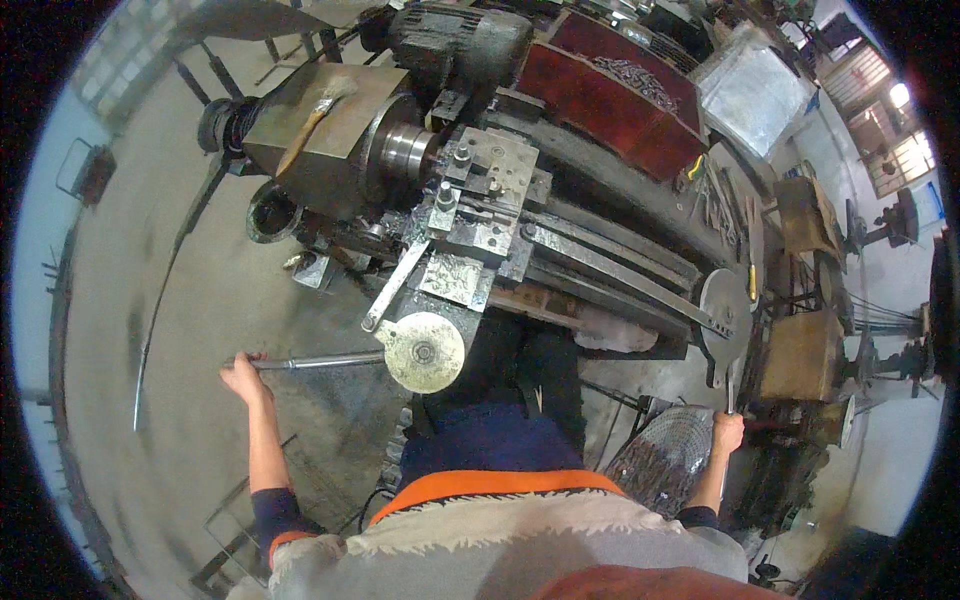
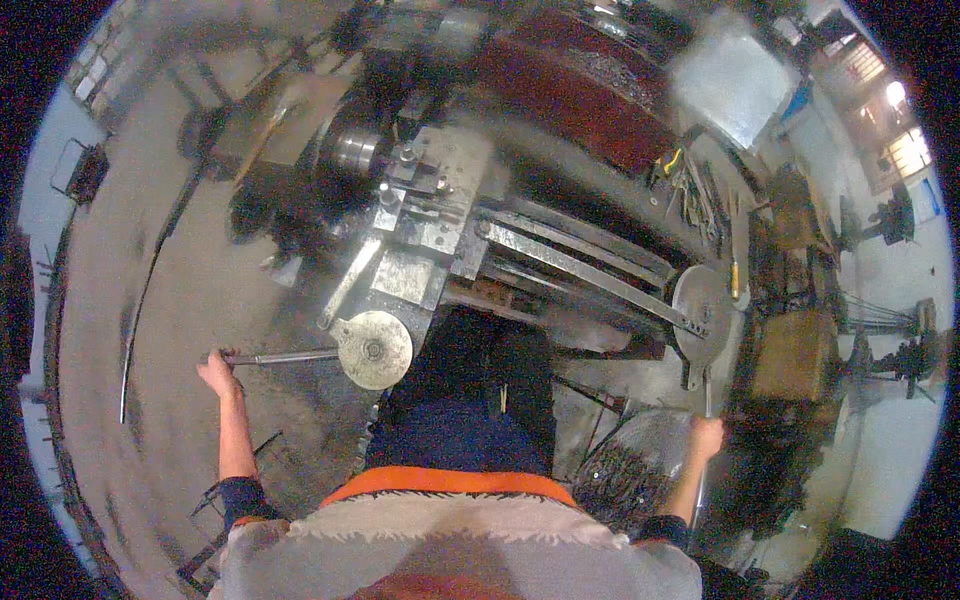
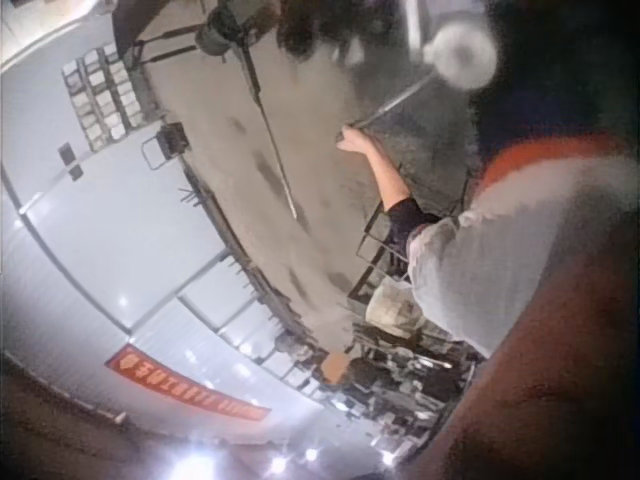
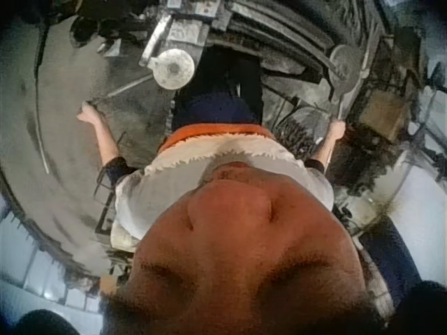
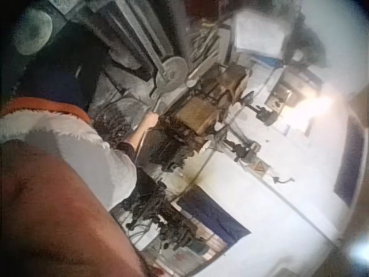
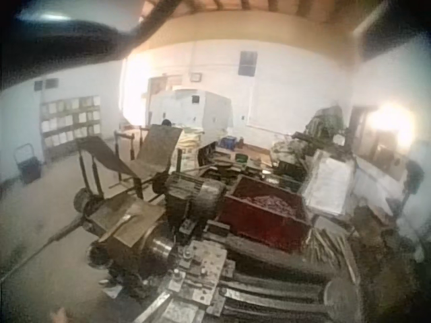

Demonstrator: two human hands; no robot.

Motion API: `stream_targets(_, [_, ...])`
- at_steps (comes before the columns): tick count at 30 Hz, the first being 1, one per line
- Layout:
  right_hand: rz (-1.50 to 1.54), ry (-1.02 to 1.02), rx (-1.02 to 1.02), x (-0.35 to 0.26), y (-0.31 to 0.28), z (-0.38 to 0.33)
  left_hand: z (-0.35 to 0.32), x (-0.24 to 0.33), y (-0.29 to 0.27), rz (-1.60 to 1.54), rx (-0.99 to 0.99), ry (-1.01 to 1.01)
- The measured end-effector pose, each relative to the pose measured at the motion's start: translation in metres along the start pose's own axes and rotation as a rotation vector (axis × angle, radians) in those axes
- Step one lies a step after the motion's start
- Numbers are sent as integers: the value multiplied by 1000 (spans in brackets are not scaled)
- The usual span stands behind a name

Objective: The person operates a metal lathe, repeatedly inserting small metal rods into the chuck, machining them, and placing the finished pieces into a perforated metal tray. The cycle of loading, machining, and collecting parts continues throughout the clip.

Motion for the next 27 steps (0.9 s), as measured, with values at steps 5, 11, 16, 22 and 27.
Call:
stream_targets(5, [45,24,3,-15,-10,-22,20,-2,16,-12,-47,65])
stream_targets(11, [41,50,-19,-25,-18,-27,13,8,28,22,-69,101])
stream_targets(16, [70,62,19,-18,-10,-18,-1,27,35,102,-70,55])
stream_targets(22, [-2,-122,96,14,4,54,28,-5,-20,209,-107,89])
stream_targets(27, [-130,-221,86,31,19,118,-2,10,-30,284,-86,40])
Point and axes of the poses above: each hand's wrist, its own z-axis towards the middle knuckle, its own y-axis out of the palm, x = y × z, the point moved 1 cm from there along z, towards the middle knuckle
